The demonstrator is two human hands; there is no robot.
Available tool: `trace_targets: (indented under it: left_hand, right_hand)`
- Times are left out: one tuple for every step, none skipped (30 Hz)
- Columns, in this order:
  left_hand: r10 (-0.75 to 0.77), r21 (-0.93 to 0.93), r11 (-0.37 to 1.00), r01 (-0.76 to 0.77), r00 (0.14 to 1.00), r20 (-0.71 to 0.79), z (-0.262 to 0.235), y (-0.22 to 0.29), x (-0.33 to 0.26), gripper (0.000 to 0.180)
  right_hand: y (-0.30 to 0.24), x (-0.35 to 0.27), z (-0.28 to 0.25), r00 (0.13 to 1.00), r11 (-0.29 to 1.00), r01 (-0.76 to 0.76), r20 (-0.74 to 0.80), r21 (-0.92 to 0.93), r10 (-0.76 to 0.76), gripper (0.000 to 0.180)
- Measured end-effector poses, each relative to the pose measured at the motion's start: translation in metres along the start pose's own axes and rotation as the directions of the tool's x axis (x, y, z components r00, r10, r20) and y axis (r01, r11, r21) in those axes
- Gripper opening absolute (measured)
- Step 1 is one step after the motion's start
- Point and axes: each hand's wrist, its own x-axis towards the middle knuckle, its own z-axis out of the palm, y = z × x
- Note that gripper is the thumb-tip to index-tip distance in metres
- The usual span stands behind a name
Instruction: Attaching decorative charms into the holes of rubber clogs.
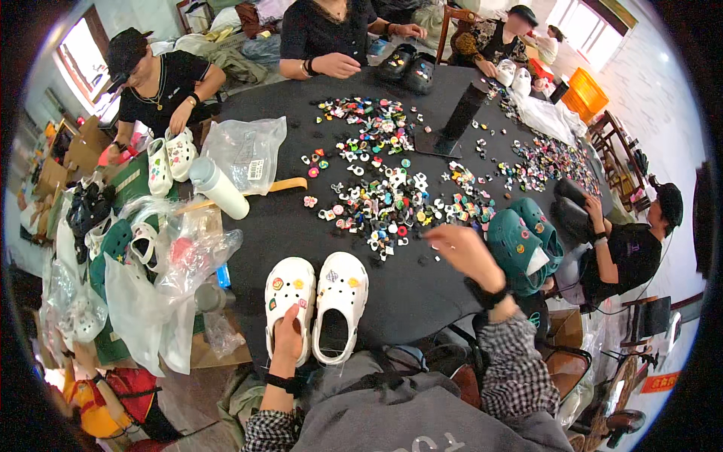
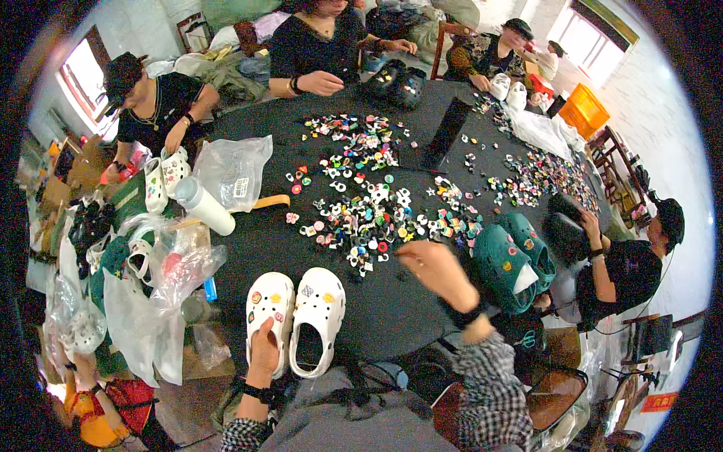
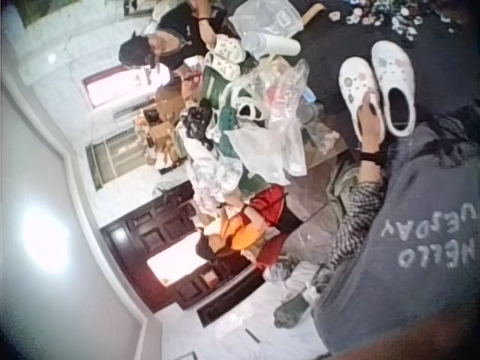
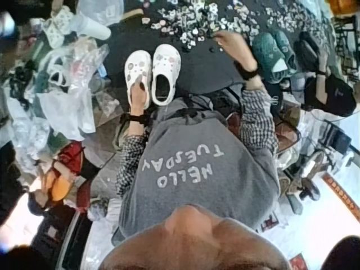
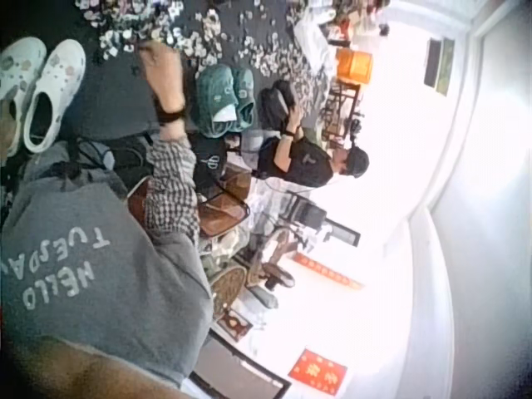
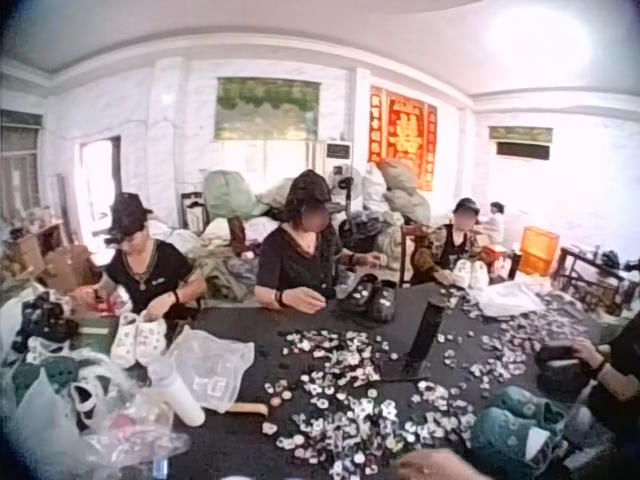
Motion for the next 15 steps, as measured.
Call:
trace_targets:
  left_hand:
    - [-0.022,0.004,1.000,0.022,1.000,-0.012,0.003,0.002,-0.001,0.035]
    - [-0.036,-0.012,0.999,0.036,0.999,-0.006,0.004,0.003,-0.003,0.035]
    - [-0.050,-0.027,0.998,0.050,0.999,0.004,0.005,0.004,-0.004,0.036]
    - [-0.045,-0.027,0.999,0.045,0.999,0.001,0.006,0.005,-0.006,0.036]
    - [-0.026,-0.011,1.000,0.026,1.000,-0.002,0.009,0.006,-0.007,0.037]
    - [-0.004,0.006,1.000,0.004,1.000,-0.015,0.009,0.006,-0.009,0.037]
    - [-0.002,0.003,1.000,0.002,1.000,-0.014,0.010,0.006,-0.009,0.037]
    - [0.011,-0.005,1.000,-0.011,1.000,-0.016,0.011,0.005,-0.008,0.038]
    - [0.027,-0.010,1.000,-0.027,0.999,-0.026,0.009,0.005,-0.008,0.038]
    - [-0.010,0.021,1.000,0.011,0.998,-0.055,0.010,0.006,-0.010,0.039]
    - [-0.012,0.020,1.000,0.013,0.999,-0.053,0.012,0.007,-0.008,0.039]
    - [-0.017,0.015,1.000,0.018,0.999,-0.050,0.012,0.007,-0.009,0.039]
    - [-0.023,0.010,1.000,0.023,0.999,-0.046,0.012,0.007,-0.010,0.039]
    - [0.012,0.001,1.000,-0.012,0.999,-0.029,0.012,0.006,-0.009,0.039]
    - [0.010,-0.003,1.000,-0.010,0.999,-0.035,0.009,0.006,-0.009,0.039]
  right_hand:
    - [0.000,0.016,0.022,0.995,0.995,0.093,0.027,0.022,-0.094,0.018]
    - [0.001,0.030,0.042,0.990,0.991,0.131,0.046,0.012,-0.131,0.017]
    - [0.003,0.044,0.059,0.984,0.986,0.167,0.062,0.000,-0.167,0.016]
    - [0.006,0.058,0.077,0.986,0.987,0.159,0.060,-0.013,-0.158,0.016]
    - [0.009,0.070,0.092,0.988,0.989,0.147,0.057,-0.033,-0.145,0.016]
    - [0.010,0.081,0.108,0.989,0.985,0.141,0.055,-0.101,-0.136,0.015]
    - [0.011,0.088,0.120,0.994,0.977,0.106,0.052,-0.185,-0.098,0.015]
    - [0.013,0.093,0.130,0.991,0.972,0.133,0.015,-0.191,-0.133,0.016]
    - [0.017,0.097,0.143,0.985,0.968,0.164,-0.019,-0.192,-0.170,0.018]
    - [0.022,0.098,0.152,0.983,0.950,0.179,0.004,-0.255,-0.184,0.022]
    - [0.030,0.098,0.157,0.983,0.950,0.177,0.004,-0.258,-0.182,0.022]
    - [0.033,0.096,0.161,0.974,0.931,0.214,-0.010,-0.296,-0.227,0.025]
    - [0.036,0.096,0.164,0.962,0.909,0.248,-0.023,-0.334,-0.271,0.028]
    - [0.039,0.097,0.167,0.975,0.918,0.200,-0.020,-0.343,-0.220,0.029]
    - [0.039,0.098,0.163,0.976,0.918,0.202,-0.013,-0.342,-0.219,0.029]
